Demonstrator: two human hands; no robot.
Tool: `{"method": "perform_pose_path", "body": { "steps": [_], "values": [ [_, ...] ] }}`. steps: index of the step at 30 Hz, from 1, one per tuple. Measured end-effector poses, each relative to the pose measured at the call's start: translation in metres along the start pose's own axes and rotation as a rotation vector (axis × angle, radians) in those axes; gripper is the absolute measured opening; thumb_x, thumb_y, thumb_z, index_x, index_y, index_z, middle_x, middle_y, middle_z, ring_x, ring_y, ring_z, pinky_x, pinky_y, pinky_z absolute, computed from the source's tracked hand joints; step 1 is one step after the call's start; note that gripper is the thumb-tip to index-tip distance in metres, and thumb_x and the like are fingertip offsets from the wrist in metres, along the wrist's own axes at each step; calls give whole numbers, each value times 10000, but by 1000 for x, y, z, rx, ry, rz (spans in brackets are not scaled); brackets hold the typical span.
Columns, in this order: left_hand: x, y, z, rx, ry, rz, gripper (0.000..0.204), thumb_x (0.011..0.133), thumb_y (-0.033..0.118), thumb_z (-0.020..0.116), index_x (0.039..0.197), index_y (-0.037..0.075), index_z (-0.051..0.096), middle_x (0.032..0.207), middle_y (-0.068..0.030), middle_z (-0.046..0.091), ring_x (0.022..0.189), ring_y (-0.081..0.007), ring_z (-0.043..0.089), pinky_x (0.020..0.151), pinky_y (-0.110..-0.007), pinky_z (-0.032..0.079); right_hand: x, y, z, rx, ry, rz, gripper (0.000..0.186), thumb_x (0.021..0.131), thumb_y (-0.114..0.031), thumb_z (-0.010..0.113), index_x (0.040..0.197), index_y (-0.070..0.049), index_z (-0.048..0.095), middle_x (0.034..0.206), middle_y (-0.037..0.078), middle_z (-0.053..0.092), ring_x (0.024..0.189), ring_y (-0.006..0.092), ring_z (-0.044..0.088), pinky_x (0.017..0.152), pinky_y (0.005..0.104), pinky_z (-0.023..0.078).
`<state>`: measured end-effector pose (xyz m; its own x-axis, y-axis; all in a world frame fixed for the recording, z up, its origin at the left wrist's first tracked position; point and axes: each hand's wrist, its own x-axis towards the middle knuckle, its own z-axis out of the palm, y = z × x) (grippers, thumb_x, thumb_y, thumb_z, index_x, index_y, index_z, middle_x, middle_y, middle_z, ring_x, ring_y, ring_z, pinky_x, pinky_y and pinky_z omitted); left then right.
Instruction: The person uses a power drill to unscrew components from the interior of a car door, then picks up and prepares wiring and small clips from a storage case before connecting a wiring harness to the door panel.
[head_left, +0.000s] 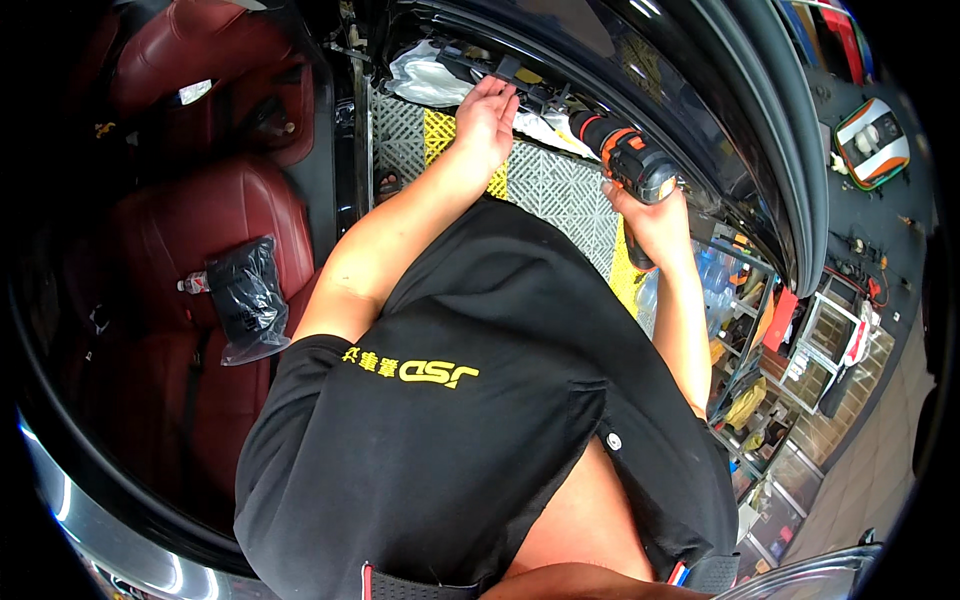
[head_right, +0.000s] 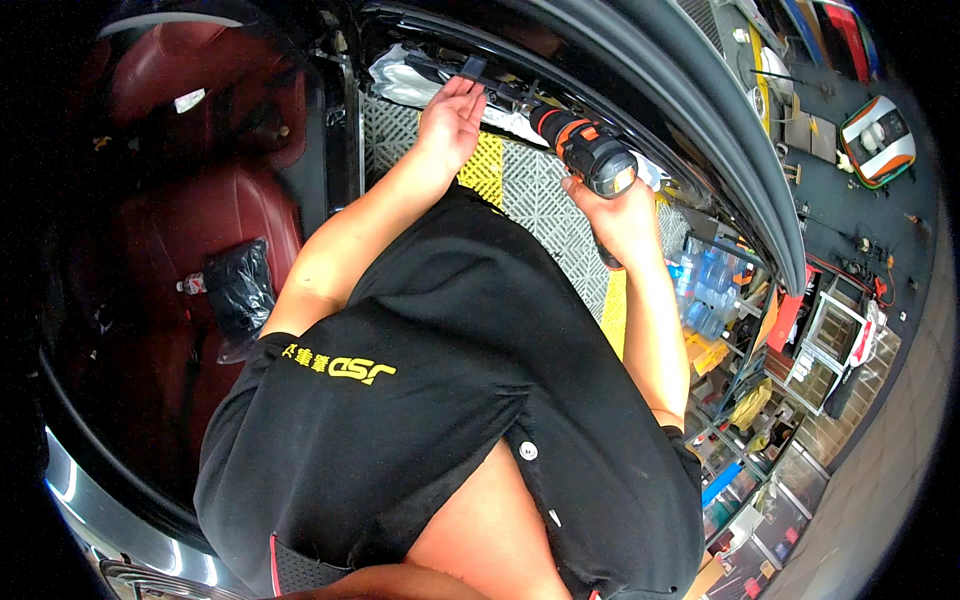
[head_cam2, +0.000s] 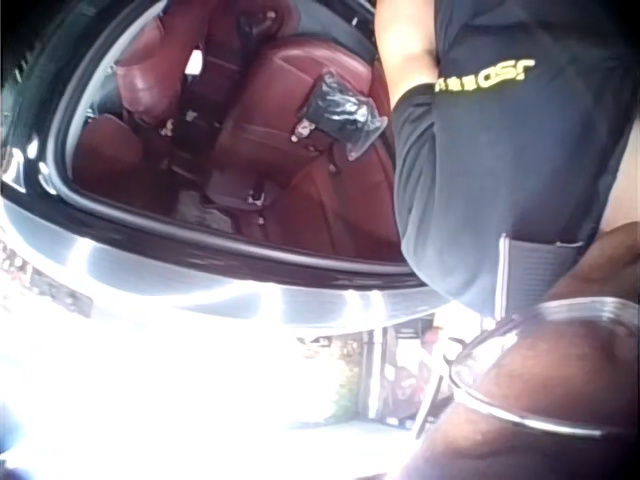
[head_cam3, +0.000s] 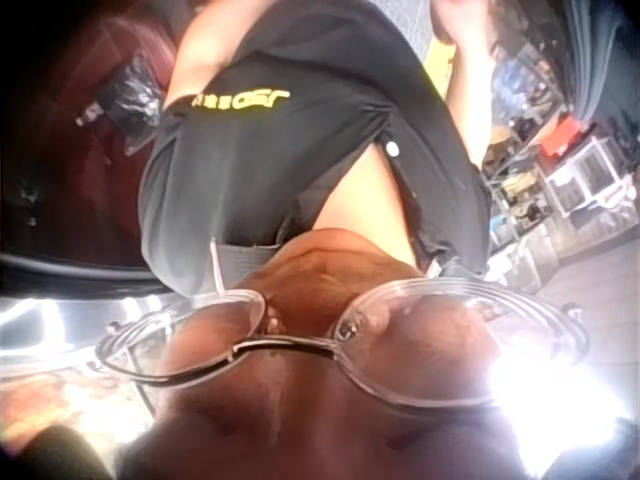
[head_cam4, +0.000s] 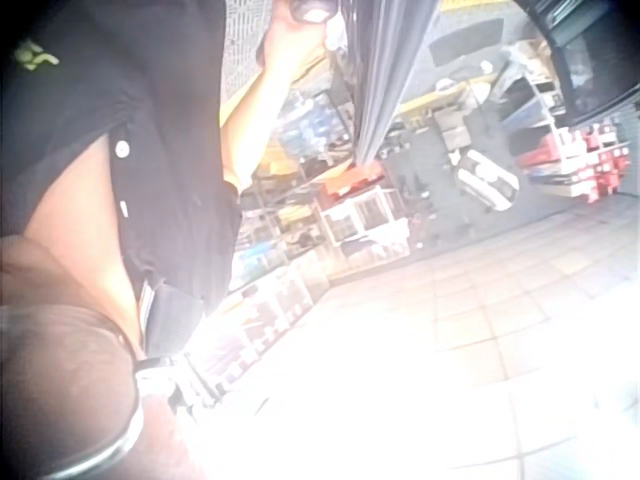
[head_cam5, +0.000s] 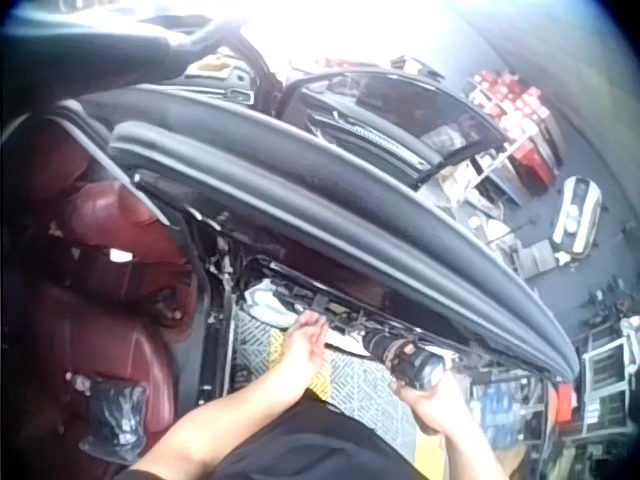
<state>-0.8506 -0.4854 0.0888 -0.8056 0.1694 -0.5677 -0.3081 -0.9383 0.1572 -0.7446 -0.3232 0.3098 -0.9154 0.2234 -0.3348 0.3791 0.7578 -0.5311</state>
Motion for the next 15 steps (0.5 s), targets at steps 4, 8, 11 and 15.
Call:
{"method": "perform_pose_path", "body": {
  "steps": [4,8,11,15],
  "values": [
    [3,1,-2,99,-52,-115,535,930,-113,522,1432,63,465,1404,-117,543,1320,-329,566,1146,-496,457,4,2,2,-8,-1,-29,383,842,-194,854,1186,-59,752,1029,80,782,968,151,720,912,343,553],
    [4,2,-1,111,-41,-204,454,920,-103,551,1323,103,520,1357,-95,559,1286,-321,582,1112,-511,462,13,-1,4,4,-55,8,366,846,-195,850,1166,-48,751,1012,85,783,945,152,725,891,342,558],
    [6,3,-3,53,-18,-189,407,911,-88,582,1265,110,557,1347,-89,564,1262,-304,592,1054,-464,475,19,-11,4,6,-29,-91,284,869,-142,829,1122,-46,743,924,10,727,829,94,633,769,298,528],
    [9,6,-10,-8,16,-225,402,908,-77,591,1248,137,586,1307,-35,609,1170,-238,624,1017,-440,455,33,-1,7,-86,26,-166,235,878,-125,821,1087,-53,741,874,-38,694,774,64,582,713,278,511]
  ]
}}
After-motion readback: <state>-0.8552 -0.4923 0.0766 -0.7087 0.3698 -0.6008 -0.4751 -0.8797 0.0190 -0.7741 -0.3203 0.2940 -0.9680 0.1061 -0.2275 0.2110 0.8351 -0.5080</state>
